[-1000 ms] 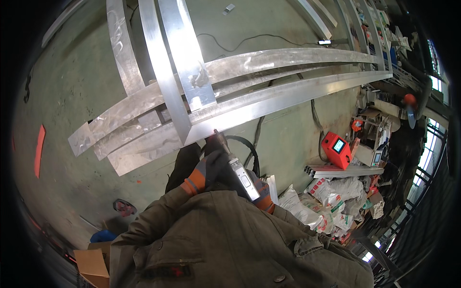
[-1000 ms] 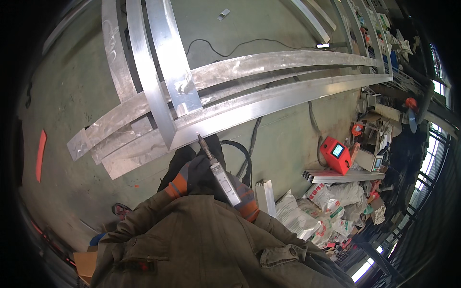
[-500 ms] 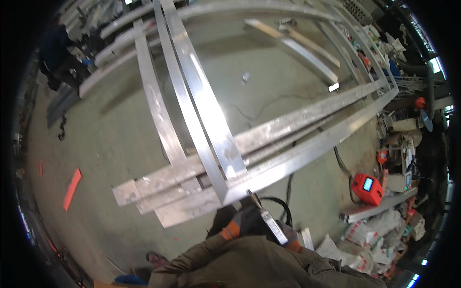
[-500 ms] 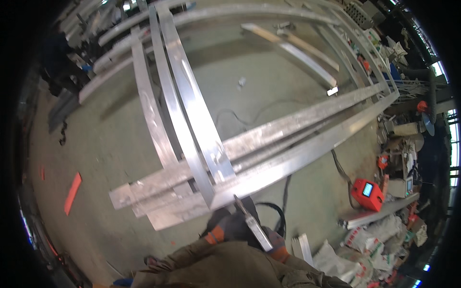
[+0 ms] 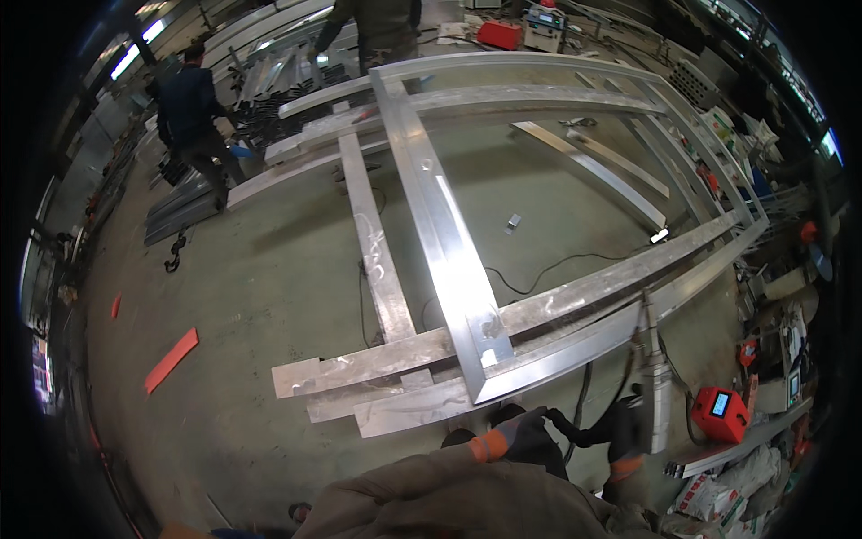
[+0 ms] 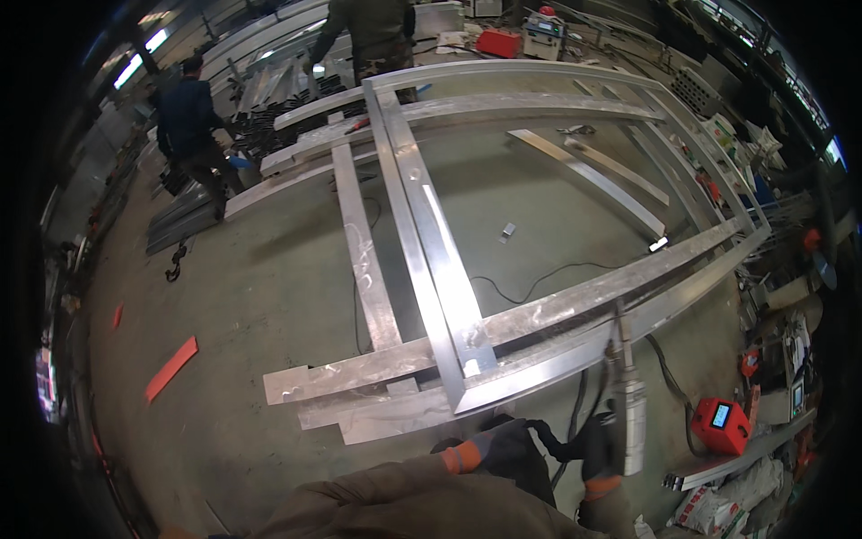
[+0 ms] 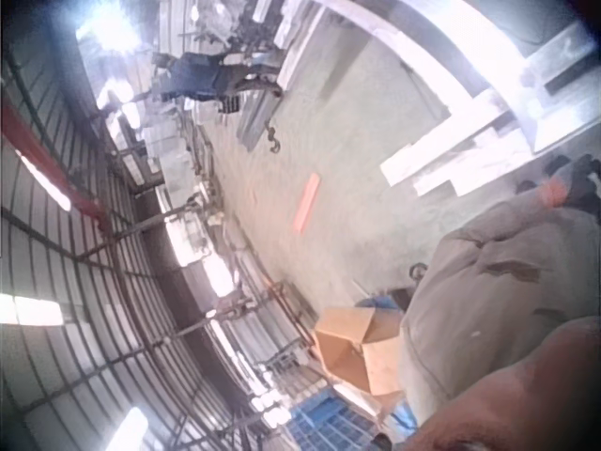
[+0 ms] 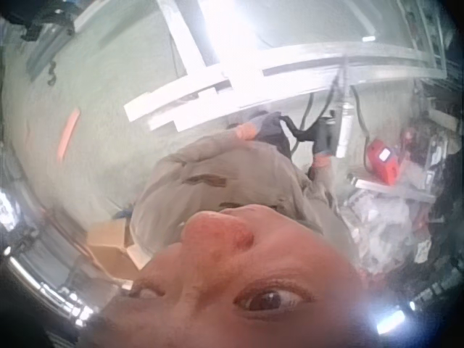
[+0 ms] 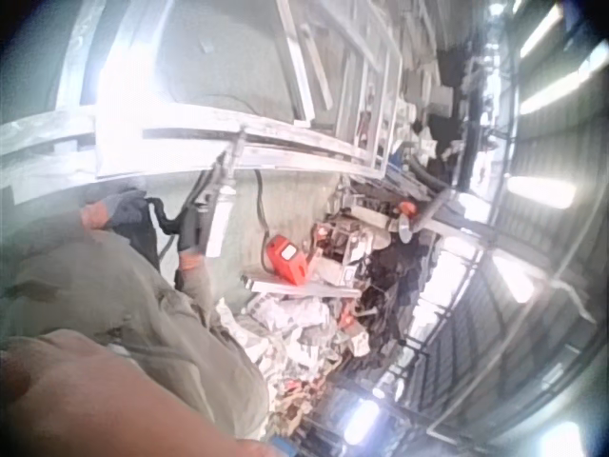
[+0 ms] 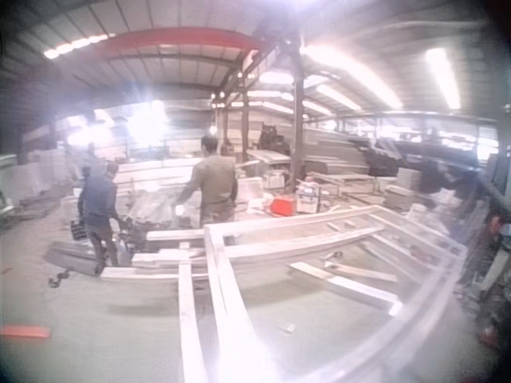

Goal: The person welds joints on a large rectangular metal frame using a handheld welding torch. They reposition the frame on the floor and continue welding additional joints while wearing gloves and protective clothing.

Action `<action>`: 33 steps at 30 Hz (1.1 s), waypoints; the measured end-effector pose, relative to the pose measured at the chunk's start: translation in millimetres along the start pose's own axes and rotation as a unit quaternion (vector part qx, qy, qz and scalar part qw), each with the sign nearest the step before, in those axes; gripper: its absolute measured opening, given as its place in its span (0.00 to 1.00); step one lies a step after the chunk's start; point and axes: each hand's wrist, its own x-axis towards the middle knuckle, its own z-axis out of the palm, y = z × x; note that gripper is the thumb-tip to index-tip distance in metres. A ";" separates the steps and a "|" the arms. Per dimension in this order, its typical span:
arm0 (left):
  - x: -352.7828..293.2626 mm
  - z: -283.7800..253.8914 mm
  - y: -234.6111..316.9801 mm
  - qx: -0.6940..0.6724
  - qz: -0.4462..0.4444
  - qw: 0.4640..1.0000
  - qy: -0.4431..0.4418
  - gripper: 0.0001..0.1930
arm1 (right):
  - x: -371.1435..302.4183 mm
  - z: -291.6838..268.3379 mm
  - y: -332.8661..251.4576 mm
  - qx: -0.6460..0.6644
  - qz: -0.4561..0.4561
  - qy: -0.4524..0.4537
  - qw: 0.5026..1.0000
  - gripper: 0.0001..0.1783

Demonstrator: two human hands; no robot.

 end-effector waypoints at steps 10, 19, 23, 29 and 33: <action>-17.8 0.8 1.4 0.041 -0.046 0.994 0.085 0.46 | 13.9 7.9 -111.6 0.317 0.043 0.151 0.935 0.20; -88.1 -27.6 -24.6 0.180 -0.167 0.946 0.211 0.47 | 48.0 45.0 -142.5 0.479 0.039 0.026 0.877 0.19; -110.2 -23.8 -59.3 0.173 -0.153 0.942 0.244 0.40 | 62.5 44.8 -128.9 0.480 0.026 0.031 0.877 0.21; -89.9 -11.8 -111.0 0.138 -0.155 0.957 0.200 0.28 | 85.8 27.1 -88.7 0.568 -0.022 -0.016 0.822 0.23; -68.3 -15.7 -119.5 0.131 -0.069 0.970 0.192 0.22 | 107.5 23.5 -43.2 0.355 -0.038 0.039 0.933 0.22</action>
